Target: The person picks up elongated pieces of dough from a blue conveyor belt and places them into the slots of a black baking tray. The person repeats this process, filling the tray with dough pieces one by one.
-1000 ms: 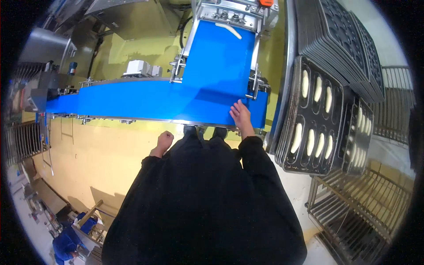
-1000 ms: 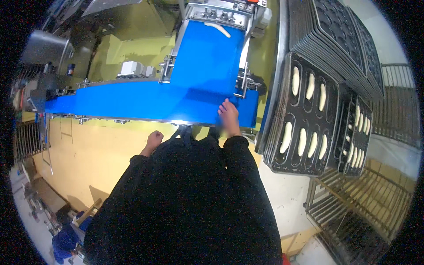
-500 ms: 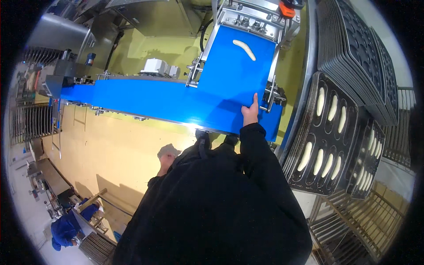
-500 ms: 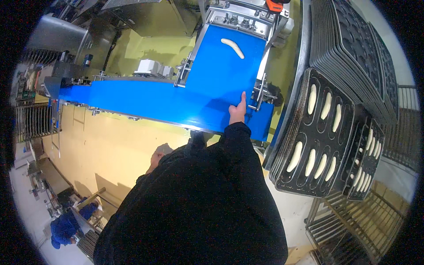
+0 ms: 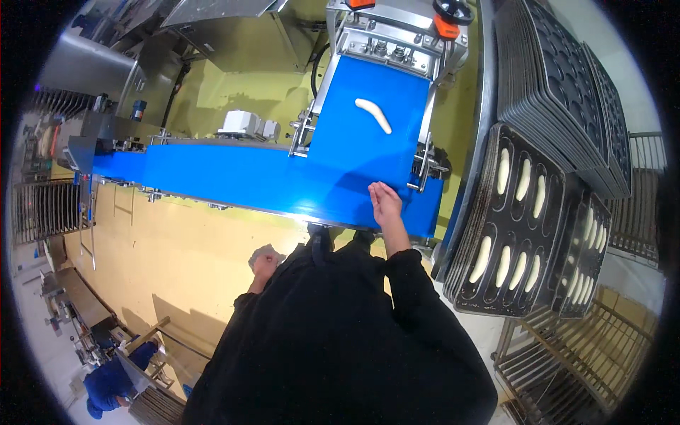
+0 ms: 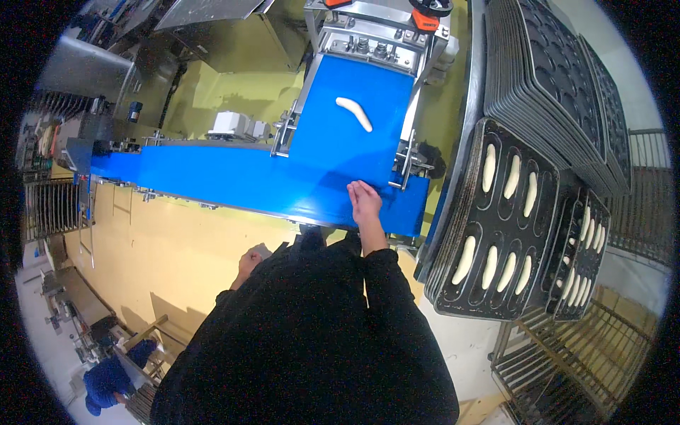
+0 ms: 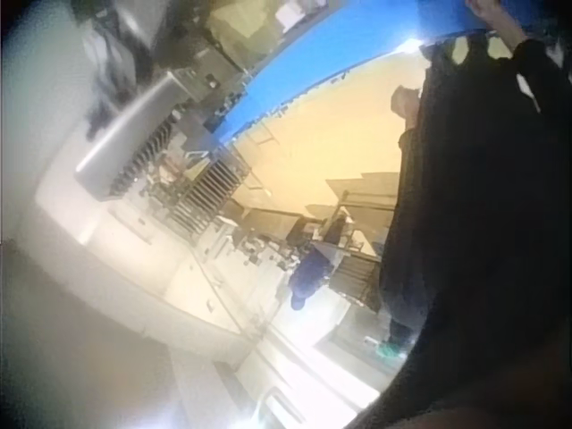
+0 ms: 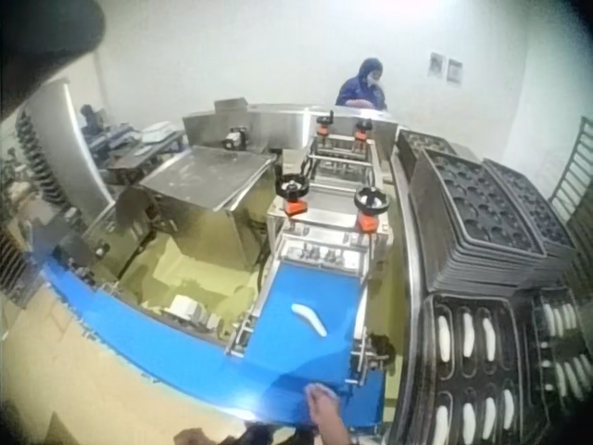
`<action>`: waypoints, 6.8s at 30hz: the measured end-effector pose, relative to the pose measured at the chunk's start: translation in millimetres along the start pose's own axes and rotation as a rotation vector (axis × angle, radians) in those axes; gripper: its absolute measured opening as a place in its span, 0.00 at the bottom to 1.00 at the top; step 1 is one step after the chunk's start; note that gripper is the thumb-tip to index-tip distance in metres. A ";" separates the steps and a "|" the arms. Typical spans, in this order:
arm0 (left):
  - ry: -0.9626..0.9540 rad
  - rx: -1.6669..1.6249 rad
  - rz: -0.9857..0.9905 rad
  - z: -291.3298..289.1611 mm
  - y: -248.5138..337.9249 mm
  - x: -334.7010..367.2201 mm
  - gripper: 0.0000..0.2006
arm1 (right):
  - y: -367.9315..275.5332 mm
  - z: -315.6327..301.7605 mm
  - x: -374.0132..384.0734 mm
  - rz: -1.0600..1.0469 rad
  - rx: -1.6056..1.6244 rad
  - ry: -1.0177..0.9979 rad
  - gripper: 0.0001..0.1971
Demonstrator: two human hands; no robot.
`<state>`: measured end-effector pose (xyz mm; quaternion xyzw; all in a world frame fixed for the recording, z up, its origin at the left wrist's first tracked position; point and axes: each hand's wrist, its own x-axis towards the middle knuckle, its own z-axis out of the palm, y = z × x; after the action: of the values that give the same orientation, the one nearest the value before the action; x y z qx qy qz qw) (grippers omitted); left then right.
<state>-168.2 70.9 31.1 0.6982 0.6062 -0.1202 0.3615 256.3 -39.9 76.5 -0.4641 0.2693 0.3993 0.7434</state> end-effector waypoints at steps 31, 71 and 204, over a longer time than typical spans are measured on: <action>-0.203 -0.237 0.331 25.3 160.9 18.9 0.07 | -457.7 -157.5 -144.4 -1.665 -0.639 0.879 0.17; -0.289 0.502 1.612 222.6 750.0 -132.5 0.16 | -98.2 -351.0 -351.9 -0.715 -0.046 1.141 0.19; -0.667 -0.901 0.773 -30.8 382.7 -193.7 0.29 | -199.3 -171.3 -165.1 -0.971 -1.395 0.662 0.15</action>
<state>134.9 -57.7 307.7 0.5715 0.1603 0.0728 0.8015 330.8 -301.5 225.8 -0.9617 -0.0586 -0.0389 0.2651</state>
